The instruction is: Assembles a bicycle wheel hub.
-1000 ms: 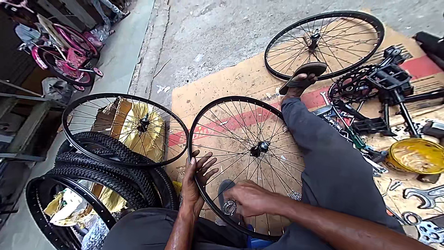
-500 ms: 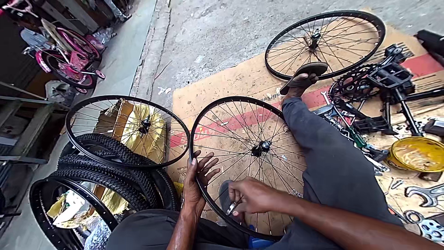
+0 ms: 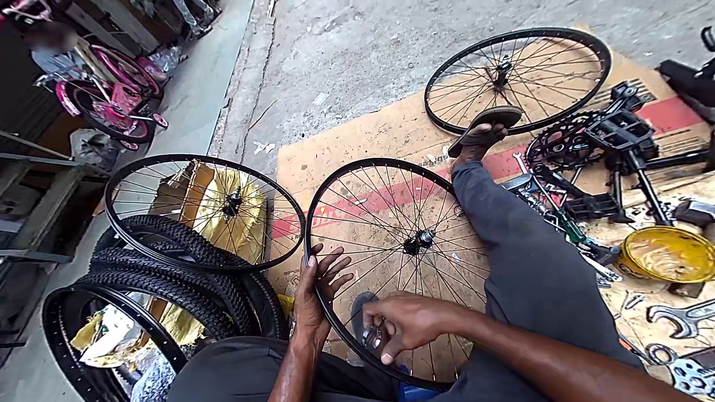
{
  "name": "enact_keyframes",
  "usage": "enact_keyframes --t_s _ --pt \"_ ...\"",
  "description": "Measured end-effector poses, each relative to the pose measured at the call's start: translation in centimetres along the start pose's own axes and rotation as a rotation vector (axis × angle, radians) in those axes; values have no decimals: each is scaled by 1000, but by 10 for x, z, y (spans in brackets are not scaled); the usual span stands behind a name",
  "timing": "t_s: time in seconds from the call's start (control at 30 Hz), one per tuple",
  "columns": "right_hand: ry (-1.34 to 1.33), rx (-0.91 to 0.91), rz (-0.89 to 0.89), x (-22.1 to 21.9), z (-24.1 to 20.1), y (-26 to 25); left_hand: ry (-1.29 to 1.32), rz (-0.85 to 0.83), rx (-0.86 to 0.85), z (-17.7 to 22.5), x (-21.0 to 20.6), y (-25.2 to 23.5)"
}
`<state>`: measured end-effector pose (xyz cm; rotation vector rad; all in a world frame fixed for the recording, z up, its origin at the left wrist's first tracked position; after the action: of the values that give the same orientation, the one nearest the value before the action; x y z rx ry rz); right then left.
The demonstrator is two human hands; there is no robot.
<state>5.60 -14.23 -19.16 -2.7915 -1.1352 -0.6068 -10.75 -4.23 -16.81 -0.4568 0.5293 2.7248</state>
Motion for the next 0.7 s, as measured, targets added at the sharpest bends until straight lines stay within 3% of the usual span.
enact_keyframes --t_s 0.07,0.13,0.23,0.33,0.4,0.57,0.63,0.7 --pt "-158 17 55 3 5 6 -7 -10 -2 1 1 0" --pt "-4 -113 152 -6 2 1 -2 -20 -1 1 -1 0" --pt "254 -81 150 -18 -1 -9 -5 -17 -3 0 -1 -2" --pt "66 92 -6 -5 2 4 -30 -7 5 3 2 -2" --pt "-3 166 16 -4 7 9 -81 39 46 10 1 -10" --pt "28 118 96 -4 7 -2 -66 162 134 23 1 -29" --pt "9 130 222 11 4 5 -9 137 71 21 -2 -23" --pt "148 144 473 29 4 17 15 71 -12 14 -7 -9"
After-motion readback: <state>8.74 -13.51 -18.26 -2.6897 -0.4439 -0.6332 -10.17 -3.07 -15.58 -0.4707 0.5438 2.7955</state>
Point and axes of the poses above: each hand's wrist, its own y-axis away from the middle knuckle, its own x-axis out of the back of the hand, z = x × y, the point moved 3 cm from there along -y, towards the middle knuckle, and after that the axes turned 5 degrees about x, right-handed, at the moved point
